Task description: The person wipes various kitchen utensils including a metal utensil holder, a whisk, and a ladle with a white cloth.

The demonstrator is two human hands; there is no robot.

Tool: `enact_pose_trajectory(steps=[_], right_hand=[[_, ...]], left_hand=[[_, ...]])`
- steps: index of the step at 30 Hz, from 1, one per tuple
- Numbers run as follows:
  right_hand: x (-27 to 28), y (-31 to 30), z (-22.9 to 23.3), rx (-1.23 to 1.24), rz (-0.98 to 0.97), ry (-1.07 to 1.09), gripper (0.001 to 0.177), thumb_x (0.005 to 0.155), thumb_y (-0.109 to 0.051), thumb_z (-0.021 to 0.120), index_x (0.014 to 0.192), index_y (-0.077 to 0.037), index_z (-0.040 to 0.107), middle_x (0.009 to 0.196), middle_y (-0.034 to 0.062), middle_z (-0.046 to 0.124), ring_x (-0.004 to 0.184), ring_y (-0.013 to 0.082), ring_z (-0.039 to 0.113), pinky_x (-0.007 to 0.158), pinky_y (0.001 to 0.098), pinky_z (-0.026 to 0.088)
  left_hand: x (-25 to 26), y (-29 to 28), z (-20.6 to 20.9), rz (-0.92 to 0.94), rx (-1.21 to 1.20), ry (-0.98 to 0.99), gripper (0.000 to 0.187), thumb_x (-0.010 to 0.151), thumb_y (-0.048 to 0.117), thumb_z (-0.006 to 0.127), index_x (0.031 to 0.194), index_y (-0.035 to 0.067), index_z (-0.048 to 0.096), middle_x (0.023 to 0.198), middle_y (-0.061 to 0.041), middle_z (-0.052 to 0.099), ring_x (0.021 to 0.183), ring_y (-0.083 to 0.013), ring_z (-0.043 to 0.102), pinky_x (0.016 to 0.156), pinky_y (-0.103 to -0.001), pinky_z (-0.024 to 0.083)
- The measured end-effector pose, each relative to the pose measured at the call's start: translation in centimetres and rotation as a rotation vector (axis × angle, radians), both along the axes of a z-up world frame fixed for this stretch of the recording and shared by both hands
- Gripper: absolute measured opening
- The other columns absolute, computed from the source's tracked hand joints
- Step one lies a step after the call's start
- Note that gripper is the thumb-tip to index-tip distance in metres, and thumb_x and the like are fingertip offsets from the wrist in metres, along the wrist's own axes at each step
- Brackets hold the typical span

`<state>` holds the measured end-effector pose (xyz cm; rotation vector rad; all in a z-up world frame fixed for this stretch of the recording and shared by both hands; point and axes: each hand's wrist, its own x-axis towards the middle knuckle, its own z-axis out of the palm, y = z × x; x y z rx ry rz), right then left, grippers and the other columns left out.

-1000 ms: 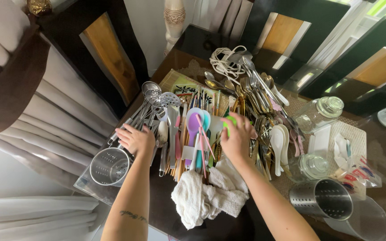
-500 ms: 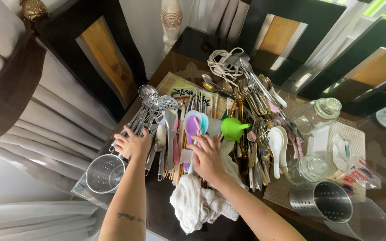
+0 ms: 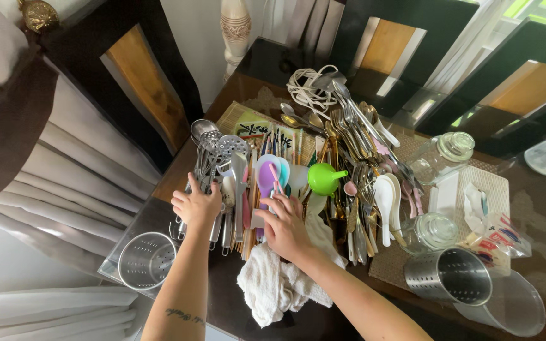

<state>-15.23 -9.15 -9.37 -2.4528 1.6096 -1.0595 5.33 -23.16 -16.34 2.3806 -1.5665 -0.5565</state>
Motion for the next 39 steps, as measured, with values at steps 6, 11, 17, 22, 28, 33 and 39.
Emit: enact_pose_trajectory(steps=[6, 11, 17, 22, 28, 33, 39], right_hand=[[-0.2, 0.3, 0.0, 0.009, -0.005, -0.001, 0.025, 0.081, 0.0, 0.067, 0.103, -0.008, 0.072, 0.128, 0.0078, 0.062, 0.129, 0.0322, 0.051, 0.112, 0.0541, 0.033], [0.0, 0.3, -0.3, 0.041, -0.012, -0.002, 0.028, 0.079, 0.001, 0.066, 0.104, -0.008, 0.073, 0.128, 0.0072, 0.063, 0.129, 0.0337, 0.051, 0.113, 0.0519, 0.034], [0.4, 0.1, -0.4, 0.011, 0.009, -0.009, 0.028, 0.079, 0.0, 0.067, 0.105, -0.009, 0.072, 0.126, 0.0073, 0.065, 0.127, 0.0298, 0.053, 0.116, 0.0538, 0.03], [1.1, 0.1, -0.1, -0.016, 0.019, 0.008, 0.027, 0.081, -0.003, 0.068, 0.107, -0.01, 0.072, 0.127, 0.0072, 0.063, 0.129, 0.0316, 0.052, 0.119, 0.0566, 0.029], [2.4, 0.4, 0.7, 0.104, 0.1, 0.002, 0.037, 0.089, -0.02, 0.073, 0.124, -0.01, 0.069, 0.145, 0.0125, 0.053, 0.137, 0.0401, 0.044, 0.116, 0.0589, 0.026], [2.9, 1.4, 1.1, 0.215, 0.129, 0.018, 0.056, 0.085, -0.025, 0.077, 0.137, -0.014, 0.061, 0.154, 0.0209, 0.037, 0.14, 0.0464, 0.036, 0.114, 0.0603, 0.025], [3.4, 2.5, 0.7, 0.242, 0.047, 0.005, 0.058, 0.079, -0.022, 0.079, 0.133, -0.019, 0.06, 0.152, 0.0235, 0.039, 0.138, 0.0457, 0.04, 0.109, 0.0553, 0.035]], left_hand=[[0.1, 1.3, 0.3, -0.063, -0.064, -0.056, 0.092, 0.087, 0.07, 0.054, 0.162, 0.022, 0.03, 0.134, -0.03, 0.043, 0.124, -0.0443, 0.039, 0.105, -0.051, 0.034], [-0.1, 2.7, 0.5, -0.076, -0.067, -0.044, 0.091, 0.086, 0.068, 0.057, 0.161, 0.025, 0.032, 0.132, -0.029, 0.045, 0.122, -0.0439, 0.043, 0.103, -0.05, 0.036], [-0.6, 4.6, -0.2, -0.118, -0.065, -0.001, 0.091, 0.083, 0.065, 0.061, 0.16, 0.028, 0.032, 0.13, -0.027, 0.046, 0.121, -0.0431, 0.045, 0.101, -0.05, 0.039], [-1.4, 6.4, -0.2, -0.13, -0.018, 0.057, 0.088, 0.083, 0.062, 0.063, 0.16, 0.033, 0.031, 0.132, -0.026, 0.046, 0.122, -0.0426, 0.048, 0.102, -0.049, 0.044], [-1.6, 8.1, 0.4, -0.142, 0.001, 0.101, 0.09, 0.082, 0.06, 0.065, 0.159, 0.032, 0.029, 0.134, -0.024, 0.045, 0.123, -0.042, 0.047, 0.101, -0.049, 0.045], [-1.6, 9.8, 1.0, -0.153, 0.018, 0.189, 0.089, 0.081, 0.057, 0.066, 0.16, 0.031, 0.031, 0.129, -0.022, 0.048, 0.12, -0.0407, 0.051, 0.098, -0.047, 0.051], [-1.5, 12.2, 0.6, -0.192, -0.055, 0.229, 0.09, 0.081, 0.054, 0.068, 0.159, 0.027, 0.031, 0.125, -0.025, 0.047, 0.116, -0.0442, 0.051, 0.094, -0.049, 0.052]])
